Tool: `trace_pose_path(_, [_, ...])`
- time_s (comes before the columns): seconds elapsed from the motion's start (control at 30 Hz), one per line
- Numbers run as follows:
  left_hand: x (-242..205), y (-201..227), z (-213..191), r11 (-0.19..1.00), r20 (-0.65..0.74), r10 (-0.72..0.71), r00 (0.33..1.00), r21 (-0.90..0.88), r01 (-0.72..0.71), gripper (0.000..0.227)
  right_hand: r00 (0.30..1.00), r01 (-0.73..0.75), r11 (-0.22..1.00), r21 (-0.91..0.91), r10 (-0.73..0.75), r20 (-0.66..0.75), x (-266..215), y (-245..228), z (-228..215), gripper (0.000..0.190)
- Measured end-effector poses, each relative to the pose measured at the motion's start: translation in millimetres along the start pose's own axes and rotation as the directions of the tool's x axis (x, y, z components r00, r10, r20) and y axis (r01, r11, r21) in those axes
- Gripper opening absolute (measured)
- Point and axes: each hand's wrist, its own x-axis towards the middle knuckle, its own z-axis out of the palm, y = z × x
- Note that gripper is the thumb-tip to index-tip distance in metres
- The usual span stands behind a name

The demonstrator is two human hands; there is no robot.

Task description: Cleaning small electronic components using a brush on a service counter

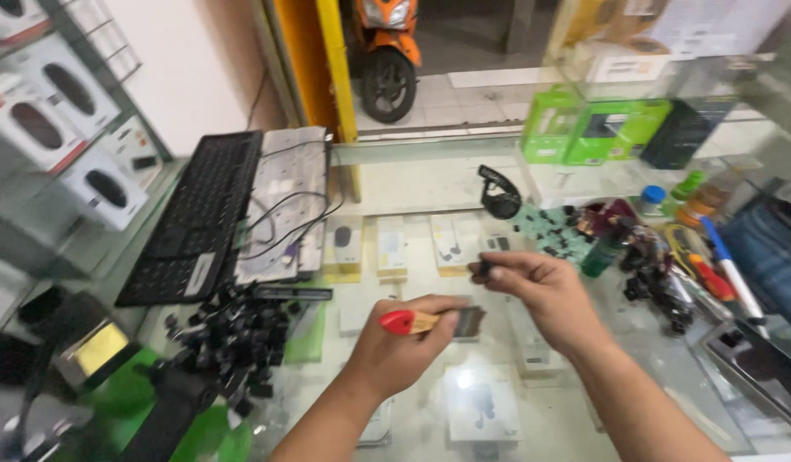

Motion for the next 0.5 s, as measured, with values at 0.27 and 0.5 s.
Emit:
trace_pose_path(0.27, [32.5, -78.1, 34.0, 0.809, -0.075, 0.568, 0.82, 0.236, -0.539, 0.07, 0.78, 0.53, 0.722, -0.444, -0.621, -0.079, -23.5, -2.0, 4.8, 0.024])
trace_pose_path(0.5, [30.7, -63.1, 22.0, 0.862, -0.09, 0.457, 0.885, 0.289, -0.416, 0.047, 0.525, 0.761, 0.228, -0.607, -0.767, 0.37, -92.2, -42.6, 106.3, 0.028])
